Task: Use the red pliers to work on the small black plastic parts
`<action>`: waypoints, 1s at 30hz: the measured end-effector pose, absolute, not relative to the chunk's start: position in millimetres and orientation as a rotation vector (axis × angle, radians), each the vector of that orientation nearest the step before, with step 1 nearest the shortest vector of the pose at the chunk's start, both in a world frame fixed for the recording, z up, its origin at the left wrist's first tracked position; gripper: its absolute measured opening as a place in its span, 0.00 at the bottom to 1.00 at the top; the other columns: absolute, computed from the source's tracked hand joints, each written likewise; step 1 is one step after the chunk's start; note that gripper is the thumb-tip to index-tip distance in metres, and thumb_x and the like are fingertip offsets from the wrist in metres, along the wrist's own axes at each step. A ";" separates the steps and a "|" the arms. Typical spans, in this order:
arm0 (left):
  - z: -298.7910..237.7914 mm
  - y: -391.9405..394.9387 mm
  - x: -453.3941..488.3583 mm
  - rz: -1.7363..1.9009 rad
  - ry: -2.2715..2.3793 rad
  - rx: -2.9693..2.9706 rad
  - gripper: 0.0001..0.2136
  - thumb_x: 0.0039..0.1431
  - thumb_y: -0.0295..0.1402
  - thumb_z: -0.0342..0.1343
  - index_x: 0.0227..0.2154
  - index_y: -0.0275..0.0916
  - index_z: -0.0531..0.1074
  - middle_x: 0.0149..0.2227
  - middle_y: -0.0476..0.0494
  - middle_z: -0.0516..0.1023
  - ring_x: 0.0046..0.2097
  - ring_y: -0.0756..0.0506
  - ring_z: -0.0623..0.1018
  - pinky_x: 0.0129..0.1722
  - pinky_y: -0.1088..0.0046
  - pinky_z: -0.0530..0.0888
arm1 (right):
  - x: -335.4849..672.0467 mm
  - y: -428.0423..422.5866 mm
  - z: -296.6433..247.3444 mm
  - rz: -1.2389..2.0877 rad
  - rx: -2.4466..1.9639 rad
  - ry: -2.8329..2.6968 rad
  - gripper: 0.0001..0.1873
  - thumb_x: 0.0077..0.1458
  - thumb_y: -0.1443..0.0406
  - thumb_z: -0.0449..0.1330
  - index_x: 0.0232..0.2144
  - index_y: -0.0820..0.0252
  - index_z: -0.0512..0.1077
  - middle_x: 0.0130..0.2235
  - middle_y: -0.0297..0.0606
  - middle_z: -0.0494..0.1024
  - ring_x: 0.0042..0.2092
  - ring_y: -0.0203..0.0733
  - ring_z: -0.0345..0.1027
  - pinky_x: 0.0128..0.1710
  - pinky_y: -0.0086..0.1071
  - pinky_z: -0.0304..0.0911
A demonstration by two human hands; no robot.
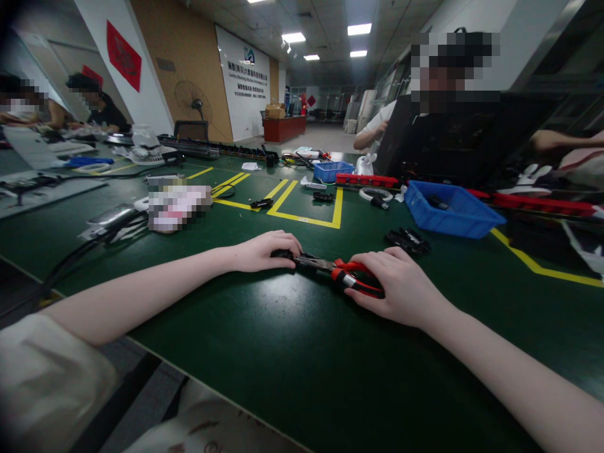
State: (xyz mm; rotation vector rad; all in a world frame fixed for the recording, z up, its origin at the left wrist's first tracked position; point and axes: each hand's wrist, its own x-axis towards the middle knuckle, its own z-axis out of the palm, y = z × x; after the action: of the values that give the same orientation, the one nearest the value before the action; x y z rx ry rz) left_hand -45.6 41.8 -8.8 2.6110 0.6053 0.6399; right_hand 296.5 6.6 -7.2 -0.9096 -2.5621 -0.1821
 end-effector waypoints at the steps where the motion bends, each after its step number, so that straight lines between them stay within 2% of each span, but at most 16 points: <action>1: -8.7 41.6 -45.5 0.637 0.607 2.617 0.06 0.69 0.35 0.59 0.42 0.38 0.74 0.49 0.40 0.80 0.51 0.42 0.77 0.54 0.62 0.70 | 295.5 5.7 -6.0 -0.201 -0.909 -2.561 0.26 0.60 0.45 0.58 0.51 0.53 0.74 0.42 0.44 0.83 0.41 0.53 0.76 0.44 0.49 0.66; 9: -9.1 40.3 -45.8 0.636 0.638 2.619 0.05 0.71 0.35 0.56 0.43 0.39 0.72 0.48 0.40 0.79 0.51 0.41 0.77 0.54 0.62 0.70 | 291.1 1.1 1.0 -0.324 -0.891 -2.566 0.26 0.62 0.45 0.58 0.51 0.57 0.72 0.44 0.46 0.83 0.44 0.54 0.78 0.47 0.50 0.66; 14: -6.4 37.9 -45.6 0.617 0.643 2.636 0.07 0.72 0.35 0.54 0.44 0.38 0.72 0.48 0.39 0.79 0.50 0.41 0.76 0.53 0.62 0.70 | 293.2 3.5 -1.7 -0.339 -0.908 -2.565 0.28 0.63 0.45 0.58 0.55 0.58 0.71 0.47 0.47 0.82 0.47 0.57 0.77 0.49 0.52 0.66; 23: -1.2 32.0 -43.7 0.578 0.729 2.698 0.08 0.73 0.35 0.52 0.46 0.38 0.73 0.47 0.41 0.79 0.49 0.42 0.77 0.50 0.63 0.71 | 294.1 6.9 -7.3 -0.211 -0.969 -2.564 0.32 0.64 0.48 0.58 0.64 0.56 0.65 0.58 0.51 0.76 0.55 0.59 0.72 0.53 0.52 0.67; 30: -0.2 28.6 -43.7 0.545 0.707 2.785 0.10 0.73 0.37 0.52 0.49 0.38 0.74 0.50 0.38 0.78 0.50 0.41 0.77 0.52 0.62 0.72 | 295.2 10.3 -12.2 -0.098 -1.001 -2.572 0.30 0.62 0.49 0.59 0.62 0.53 0.68 0.55 0.48 0.79 0.55 0.59 0.74 0.54 0.54 0.67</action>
State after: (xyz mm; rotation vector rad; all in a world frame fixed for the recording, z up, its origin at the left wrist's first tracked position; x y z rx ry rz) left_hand -43.7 28.6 -0.2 2.7853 0.7073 0.5452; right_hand 295.2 10.3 -12.2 -1.0010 -2.5716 -0.0978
